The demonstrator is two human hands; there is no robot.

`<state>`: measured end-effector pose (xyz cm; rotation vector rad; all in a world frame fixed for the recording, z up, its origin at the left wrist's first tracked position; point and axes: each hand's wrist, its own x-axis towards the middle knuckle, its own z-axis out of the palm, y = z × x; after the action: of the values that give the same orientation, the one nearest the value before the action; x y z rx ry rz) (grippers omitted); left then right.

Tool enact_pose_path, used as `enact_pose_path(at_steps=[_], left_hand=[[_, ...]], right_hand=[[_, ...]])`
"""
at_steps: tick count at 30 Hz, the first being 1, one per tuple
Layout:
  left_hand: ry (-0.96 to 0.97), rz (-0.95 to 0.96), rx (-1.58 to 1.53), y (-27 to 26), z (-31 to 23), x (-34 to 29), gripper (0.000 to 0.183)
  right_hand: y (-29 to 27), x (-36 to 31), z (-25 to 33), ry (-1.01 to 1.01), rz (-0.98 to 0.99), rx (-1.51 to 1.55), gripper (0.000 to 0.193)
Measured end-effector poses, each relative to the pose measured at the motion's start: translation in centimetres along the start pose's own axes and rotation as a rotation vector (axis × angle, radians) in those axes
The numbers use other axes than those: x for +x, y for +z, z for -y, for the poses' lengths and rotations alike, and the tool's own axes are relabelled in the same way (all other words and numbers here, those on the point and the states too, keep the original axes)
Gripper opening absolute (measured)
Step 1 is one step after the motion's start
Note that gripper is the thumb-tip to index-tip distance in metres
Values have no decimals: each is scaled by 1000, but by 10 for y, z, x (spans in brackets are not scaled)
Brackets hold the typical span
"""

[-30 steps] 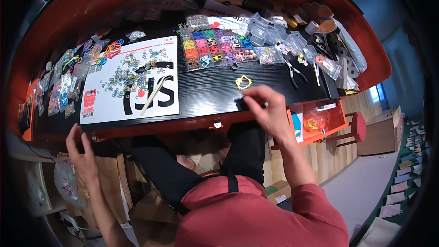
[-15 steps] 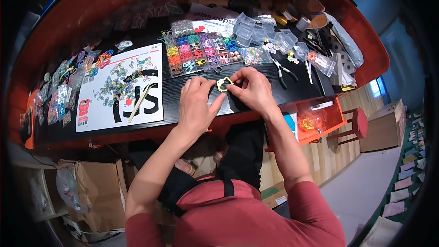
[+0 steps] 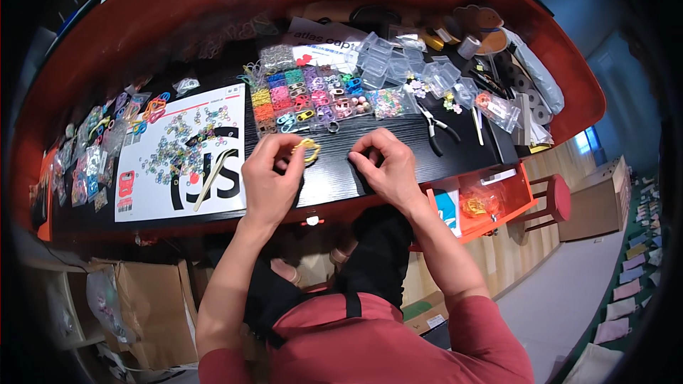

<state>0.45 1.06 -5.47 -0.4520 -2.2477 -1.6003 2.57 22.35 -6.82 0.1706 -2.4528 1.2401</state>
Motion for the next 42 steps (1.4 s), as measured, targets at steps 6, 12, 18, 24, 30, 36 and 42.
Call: enact_pose_path(at_steps=[6, 12, 18, 24, 30, 36, 42], left_hand=[[-57, 47, -44, -3, 17, -8, 8], [-40, 138, -113, -1, 8, -6, 9], [-100, 190, -154, 0, 11, -4, 8], [-264, 209, -274, -6, 15, -4, 9], [-18, 337, -196, -9, 5, -1, 7], [-36, 826, -352, -17, 10, 1, 9], [-112, 955, -189, -16, 15, -11, 15]], right_hand=[[-33, 13, -12, -122, -300, -249, 16], [-90, 4, -49, 147, -194, -804, 57], [-94, -2, -72, -2, -302, -814, 38], [-77, 3, -76, -48, -332, -791, 41], [-67, 22, -23, -296, -381, -632, 34], [24, 70, 76, -652, 401, 47, 21], [127, 91, 113, -852, 764, -229, 19]])
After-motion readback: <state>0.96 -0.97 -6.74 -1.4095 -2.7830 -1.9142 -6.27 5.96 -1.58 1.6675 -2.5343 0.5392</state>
